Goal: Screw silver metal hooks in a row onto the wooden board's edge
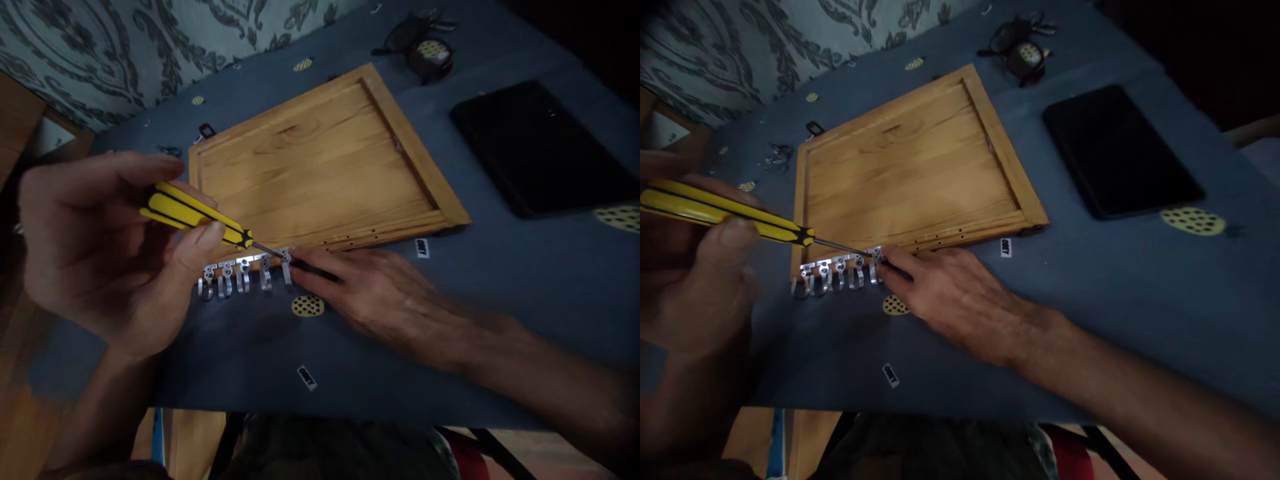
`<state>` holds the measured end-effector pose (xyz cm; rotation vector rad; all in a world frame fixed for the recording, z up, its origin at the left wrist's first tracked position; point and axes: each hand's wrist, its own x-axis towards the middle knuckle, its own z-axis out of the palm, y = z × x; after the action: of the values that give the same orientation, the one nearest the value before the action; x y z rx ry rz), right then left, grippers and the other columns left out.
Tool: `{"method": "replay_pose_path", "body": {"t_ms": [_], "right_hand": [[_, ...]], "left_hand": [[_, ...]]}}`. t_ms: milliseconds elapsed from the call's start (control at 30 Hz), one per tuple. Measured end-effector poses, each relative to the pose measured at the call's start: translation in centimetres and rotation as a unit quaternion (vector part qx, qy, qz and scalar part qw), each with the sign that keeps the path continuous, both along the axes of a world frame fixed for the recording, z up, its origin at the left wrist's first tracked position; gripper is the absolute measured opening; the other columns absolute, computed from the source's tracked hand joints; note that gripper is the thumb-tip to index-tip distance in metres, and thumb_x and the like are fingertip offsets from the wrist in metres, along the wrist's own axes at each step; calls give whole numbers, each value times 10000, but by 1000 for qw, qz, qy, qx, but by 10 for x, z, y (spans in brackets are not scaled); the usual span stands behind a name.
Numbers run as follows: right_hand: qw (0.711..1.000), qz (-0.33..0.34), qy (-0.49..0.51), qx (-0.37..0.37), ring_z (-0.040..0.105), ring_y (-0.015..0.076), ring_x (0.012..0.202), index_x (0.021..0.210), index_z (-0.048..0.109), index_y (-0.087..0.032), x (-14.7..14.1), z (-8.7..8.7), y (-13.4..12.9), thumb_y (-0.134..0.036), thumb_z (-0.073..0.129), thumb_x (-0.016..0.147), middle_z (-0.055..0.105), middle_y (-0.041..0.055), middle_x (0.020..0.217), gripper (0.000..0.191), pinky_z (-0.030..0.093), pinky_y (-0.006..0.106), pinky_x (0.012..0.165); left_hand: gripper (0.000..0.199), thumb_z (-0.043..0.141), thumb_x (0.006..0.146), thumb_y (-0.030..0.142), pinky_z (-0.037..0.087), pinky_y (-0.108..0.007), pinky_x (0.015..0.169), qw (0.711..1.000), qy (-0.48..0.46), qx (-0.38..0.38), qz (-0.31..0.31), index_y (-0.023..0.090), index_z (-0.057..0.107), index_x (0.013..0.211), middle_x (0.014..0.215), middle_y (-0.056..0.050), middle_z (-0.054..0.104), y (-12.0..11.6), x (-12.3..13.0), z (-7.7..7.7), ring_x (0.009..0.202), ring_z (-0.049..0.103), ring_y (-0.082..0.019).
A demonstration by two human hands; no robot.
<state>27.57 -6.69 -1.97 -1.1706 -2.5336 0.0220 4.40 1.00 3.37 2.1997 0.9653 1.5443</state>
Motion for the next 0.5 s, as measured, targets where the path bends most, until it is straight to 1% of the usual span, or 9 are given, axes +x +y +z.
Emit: {"method": "replay_pose_path", "body": {"t_ms": [67, 133, 200, 300, 400, 500], "right_hand": [[1000, -1, 4, -5, 746, 227, 811, 1227, 671, -155, 0, 0, 0, 4, 527, 890, 700, 125, 1337, 399, 606, 376, 658], [1000, 0, 11, -4, 743, 227, 820, 1239, 667, -164, 1, -1, -1, 9, 529, 877, 696, 126, 1342, 424, 604, 378, 668], [1000, -3, 10, -4, 738, 221, 828, 1250, 664, -184, 1, -2, -2, 6, 522, 872, 691, 115, 1356, 446, 599, 374, 680], [1000, -12, 2, -9, 733, 207, 843, 1277, 653, -207, 1, -2, -3, 1, 514, 873, 686, 90, 1373, 475, 591, 354, 691], [1000, -6, 0, -9, 731, 199, 832, 1287, 645, -187, 1, -1, -3, 5, 533, 859, 688, 96, 1367, 482, 587, 342, 681], [1000, -2, 0, 1, 731, 205, 815, 1264, 652, -168, 1, 0, -2, 13, 534, 853, 694, 106, 1352, 464, 590, 351, 670]], "left_hand": [[270, 839, 789, 363, 679, -447, 726, 998, 29, 59, 25, 290, 754, 1035, 1111, -27, 689, 0, 5, 1, 885, 713, -223], [316, 850, 775, 353, 662, -416, 666, 995, 45, 82, 21, 295, 752, 1070, 1064, -17, 713, 0, 9, 1, 835, 720, -206], [399, 868, 746, 336, 659, -398, 657, 995, 36, 89, 4, 294, 740, 1122, 1048, 0, 714, 0, 10, 1, 821, 726, -190], [462, 877, 721, 317, 677, -402, 687, 996, 44, 81, -5, 269, 723, 1154, 1053, 1, 701, 0, 10, 1, 870, 740, -196], [461, 871, 720, 248, 691, -390, 710, 995, 53, 79, -8, 251, 716, 1154, 1061, -2, 695, 0, 9, 1, 867, 749, -183], [445, 864, 722, 241, 696, -391, 690, 995, 45, 88, -31, 220, 713, 1140, 1052, 4, 680, 2, 9, 0, 826, 758, -175]]}}
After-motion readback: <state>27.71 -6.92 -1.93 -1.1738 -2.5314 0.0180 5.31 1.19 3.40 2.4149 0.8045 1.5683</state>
